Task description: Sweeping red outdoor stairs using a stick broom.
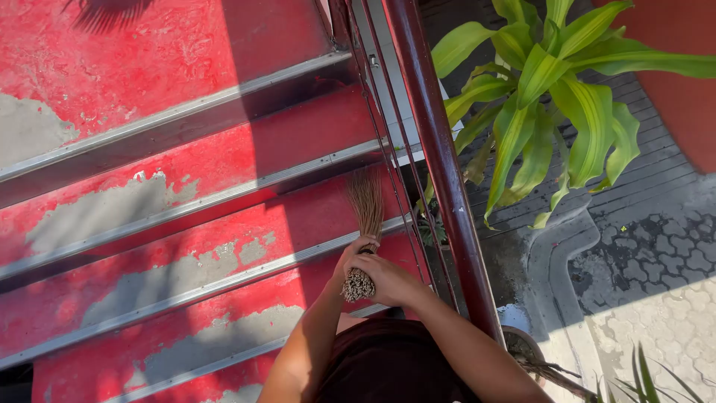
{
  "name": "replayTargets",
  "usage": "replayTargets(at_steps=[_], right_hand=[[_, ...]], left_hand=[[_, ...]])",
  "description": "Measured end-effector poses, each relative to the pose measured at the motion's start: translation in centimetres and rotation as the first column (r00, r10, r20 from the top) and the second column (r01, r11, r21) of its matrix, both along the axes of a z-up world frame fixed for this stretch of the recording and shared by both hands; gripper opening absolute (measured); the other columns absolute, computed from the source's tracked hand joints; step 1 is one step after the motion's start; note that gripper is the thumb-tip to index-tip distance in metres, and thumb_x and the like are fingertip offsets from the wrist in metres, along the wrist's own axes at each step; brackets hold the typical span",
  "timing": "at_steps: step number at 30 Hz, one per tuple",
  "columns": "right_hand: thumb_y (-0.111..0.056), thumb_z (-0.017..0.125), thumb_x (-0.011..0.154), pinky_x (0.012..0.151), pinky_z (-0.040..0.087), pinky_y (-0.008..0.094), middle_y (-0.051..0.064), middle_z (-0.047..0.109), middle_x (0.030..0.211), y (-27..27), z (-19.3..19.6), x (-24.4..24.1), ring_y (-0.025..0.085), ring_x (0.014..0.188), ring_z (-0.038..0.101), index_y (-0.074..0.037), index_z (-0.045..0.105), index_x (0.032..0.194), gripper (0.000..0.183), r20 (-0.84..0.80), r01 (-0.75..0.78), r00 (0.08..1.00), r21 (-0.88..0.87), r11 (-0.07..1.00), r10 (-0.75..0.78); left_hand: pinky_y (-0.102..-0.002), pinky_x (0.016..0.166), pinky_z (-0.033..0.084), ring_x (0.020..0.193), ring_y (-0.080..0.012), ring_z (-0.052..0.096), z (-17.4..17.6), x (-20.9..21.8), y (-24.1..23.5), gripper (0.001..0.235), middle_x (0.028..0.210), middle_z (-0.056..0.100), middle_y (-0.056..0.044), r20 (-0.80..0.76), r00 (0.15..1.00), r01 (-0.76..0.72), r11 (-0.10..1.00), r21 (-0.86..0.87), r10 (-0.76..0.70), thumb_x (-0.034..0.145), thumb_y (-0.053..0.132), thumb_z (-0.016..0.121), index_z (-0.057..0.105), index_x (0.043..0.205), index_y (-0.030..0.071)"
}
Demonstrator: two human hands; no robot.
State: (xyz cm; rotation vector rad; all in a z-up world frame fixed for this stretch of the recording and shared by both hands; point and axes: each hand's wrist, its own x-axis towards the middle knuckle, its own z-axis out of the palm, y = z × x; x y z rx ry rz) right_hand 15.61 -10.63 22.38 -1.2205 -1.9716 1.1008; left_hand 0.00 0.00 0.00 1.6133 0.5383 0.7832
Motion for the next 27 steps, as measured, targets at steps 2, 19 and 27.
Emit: replayTargets(at_steps=[2,19,27], right_hand=[[-0.007,0.086,0.068,0.099,0.049,0.045,0.010,0.064,0.117,-1.4,1.9,1.3,0.034,0.115,0.061,-0.007,0.060,0.114,0.053,0.039,-0.021,0.999,0.064,0.998,0.018],[-0.011,0.083,0.072,0.106,0.048,0.043,0.013,0.063,0.123,-0.6,3.0,-5.6,0.035,0.122,0.060,-0.008,0.060,0.123,0.056,-0.058,-0.352,0.932,0.083,0.932,0.357],[-0.008,0.085,0.072,0.108,0.051,0.041,0.014,0.062,0.121,-0.1,7.0,-6.3,0.034,0.124,0.062,-0.006,0.057,0.116,0.052,-0.278,-0.271,0.892,0.300,0.914,0.356]], left_hand=[[-0.030,0.099,0.048,0.115,-0.0193,0.058,2.4,3.3,-1.9,0.031,0.129,0.055,-0.009,0.091,0.996,-0.019,1.000,0.019,0.017,0.090,0.005,0.063,0.059,0.121,0.003],[-0.038,0.087,0.056,0.107,-0.0272,0.071,16.1,-7.5,-6.0,0.034,0.126,0.070,-0.010,-0.578,0.781,-0.216,0.971,0.104,0.236,0.084,0.015,0.064,0.065,0.117,0.015],[-0.042,0.087,0.056,0.103,-0.0337,0.072,23.1,-8.3,-5.9,0.028,0.110,0.073,-0.012,-0.573,0.662,-0.417,0.872,0.255,0.484,0.087,0.026,0.065,0.068,0.114,0.017]])
